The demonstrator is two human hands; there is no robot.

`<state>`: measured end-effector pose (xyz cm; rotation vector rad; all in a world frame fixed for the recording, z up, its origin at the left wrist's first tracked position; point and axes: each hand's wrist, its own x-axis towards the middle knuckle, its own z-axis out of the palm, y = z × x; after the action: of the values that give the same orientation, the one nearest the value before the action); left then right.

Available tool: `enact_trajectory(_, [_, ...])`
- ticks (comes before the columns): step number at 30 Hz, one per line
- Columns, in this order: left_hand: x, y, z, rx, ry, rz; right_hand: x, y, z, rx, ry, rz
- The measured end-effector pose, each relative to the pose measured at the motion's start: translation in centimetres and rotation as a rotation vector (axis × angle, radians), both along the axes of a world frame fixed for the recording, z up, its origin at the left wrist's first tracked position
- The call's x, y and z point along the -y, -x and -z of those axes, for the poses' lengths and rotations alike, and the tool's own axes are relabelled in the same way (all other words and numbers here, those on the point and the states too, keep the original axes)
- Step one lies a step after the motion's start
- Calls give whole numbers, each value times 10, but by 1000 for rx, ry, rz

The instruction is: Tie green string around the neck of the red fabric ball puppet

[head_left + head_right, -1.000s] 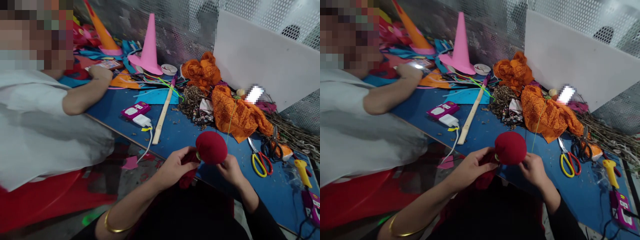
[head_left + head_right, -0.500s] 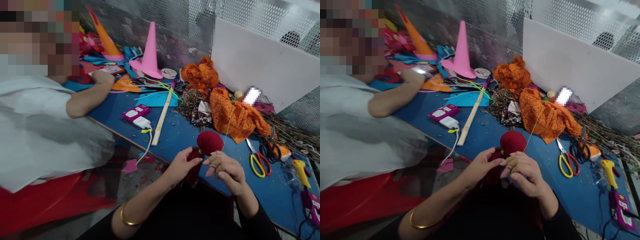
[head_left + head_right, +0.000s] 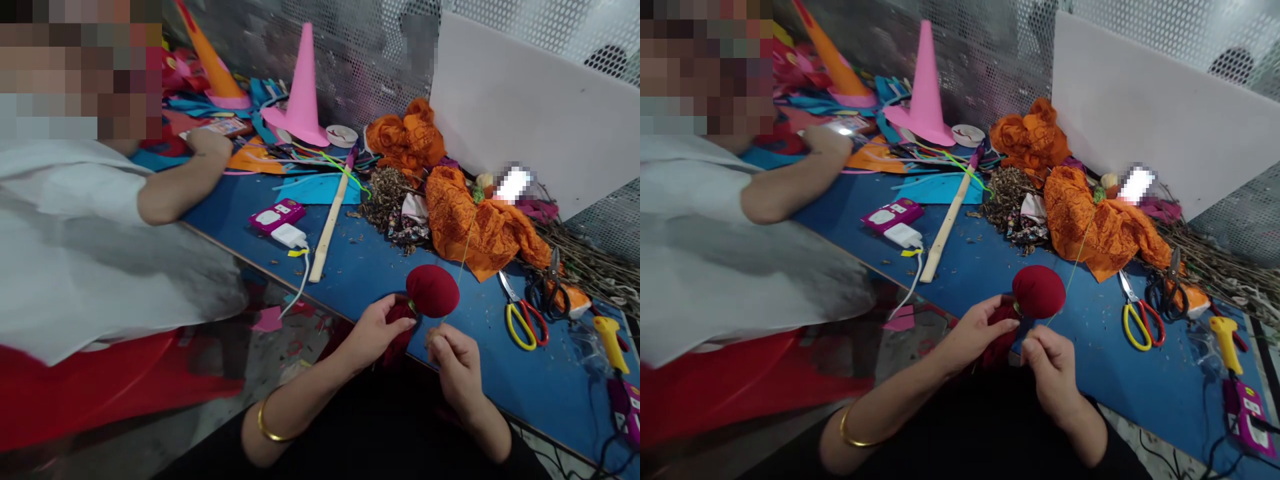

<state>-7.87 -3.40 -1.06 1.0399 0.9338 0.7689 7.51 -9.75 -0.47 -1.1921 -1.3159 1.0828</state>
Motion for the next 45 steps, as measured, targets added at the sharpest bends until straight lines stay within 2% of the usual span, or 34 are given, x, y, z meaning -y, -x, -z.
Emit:
enact_trajectory(5, [2, 0, 2, -91, -60, -27, 8, 5, -8, 72, -47, 37])
enact_trajectory(9, [0, 0, 7, -201, -148, -34, 9, 7, -1, 12, -70, 46])
enact_trajectory(13, [-1, 1, 14, -345, -253, 2, 7, 6, 2, -63, -42, -14])
enact_trajectory(16, [-3, 4, 11, -546, -330, 72, 0, 2, -10, -148, -65, -148])
enact_trajectory(19, [-3, 8, 0, -720, -379, 191, -11, -7, -29, -112, -164, -274])
enact_trajectory(22, [0, 10, -10, -755, -434, 299, -27, -16, -43, 6, -194, -323])
enact_trajectory(26, [4, 11, -15, -752, -457, 351, -53, -23, -50, 131, -157, -380])
enact_trajectory(30, [8, 12, -18, -754, -466, 454, -77, -21, -49, 142, -40, -474])
enact_trajectory(36, [11, 18, -30, -768, -601, 612, -101, -24, -30, -88, 345, -559])
enact_trajectory(41, [11, 25, -36, -652, -618, 601, -102, -29, -4, -314, 608, -557])
enact_trajectory(45, [10, 26, -31, -516, -541, 534, -92, -33, 15, -447, 654, -475])
